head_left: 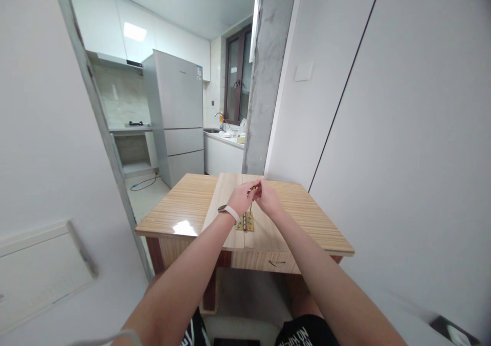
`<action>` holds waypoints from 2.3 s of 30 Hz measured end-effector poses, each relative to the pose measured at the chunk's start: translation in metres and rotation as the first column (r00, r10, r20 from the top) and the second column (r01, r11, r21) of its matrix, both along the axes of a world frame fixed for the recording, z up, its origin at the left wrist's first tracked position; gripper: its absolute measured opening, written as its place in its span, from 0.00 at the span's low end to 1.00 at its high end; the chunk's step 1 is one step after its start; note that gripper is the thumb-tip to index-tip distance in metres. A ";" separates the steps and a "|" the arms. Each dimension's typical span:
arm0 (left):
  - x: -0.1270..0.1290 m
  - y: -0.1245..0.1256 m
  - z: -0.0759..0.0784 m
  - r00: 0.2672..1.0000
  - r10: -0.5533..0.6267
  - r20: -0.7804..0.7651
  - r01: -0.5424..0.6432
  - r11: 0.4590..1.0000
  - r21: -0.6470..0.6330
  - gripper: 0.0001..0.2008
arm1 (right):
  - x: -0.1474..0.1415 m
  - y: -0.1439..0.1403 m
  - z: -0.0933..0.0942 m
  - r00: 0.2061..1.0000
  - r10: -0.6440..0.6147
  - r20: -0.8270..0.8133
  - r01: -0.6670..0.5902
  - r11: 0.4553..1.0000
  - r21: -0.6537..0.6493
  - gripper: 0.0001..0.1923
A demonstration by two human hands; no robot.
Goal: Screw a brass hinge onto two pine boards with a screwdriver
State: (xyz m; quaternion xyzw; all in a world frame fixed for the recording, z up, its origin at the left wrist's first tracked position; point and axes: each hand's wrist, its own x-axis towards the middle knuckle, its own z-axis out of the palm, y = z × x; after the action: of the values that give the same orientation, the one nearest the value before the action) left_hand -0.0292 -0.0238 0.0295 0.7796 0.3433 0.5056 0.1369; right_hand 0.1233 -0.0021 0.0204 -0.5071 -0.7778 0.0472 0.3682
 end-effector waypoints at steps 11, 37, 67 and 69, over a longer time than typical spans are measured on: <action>0.003 0.023 -0.007 0.998 0.061 -0.020 -0.063 0.993 -0.097 0.21 | 0.038 -0.025 -0.098 0.968 -0.008 0.252 0.033 0.995 -0.098 0.30; 0.020 0.026 -0.006 0.994 0.110 0.009 -0.108 0.989 -0.105 0.17 | 0.034 -0.038 -0.098 0.922 0.039 0.384 0.041 0.980 -0.197 0.51; 0.019 0.033 -0.010 1.000 0.004 -0.015 -0.006 0.986 -0.164 0.21 | 0.038 -0.032 -0.105 0.932 0.039 0.361 0.049 0.971 -0.232 0.52; 0.019 0.033 -0.012 1.000 0.020 0.011 -0.018 0.985 -0.173 0.21 | 0.038 -0.031 -0.106 0.932 0.037 0.360 0.049 0.972 -0.228 0.51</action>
State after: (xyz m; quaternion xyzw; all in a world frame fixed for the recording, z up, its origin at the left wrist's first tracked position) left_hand -0.0103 0.0087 0.0178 0.7582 0.3924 0.4801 0.2016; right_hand 0.1611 -0.0333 -0.0859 -0.5492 -0.8197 0.0431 0.1568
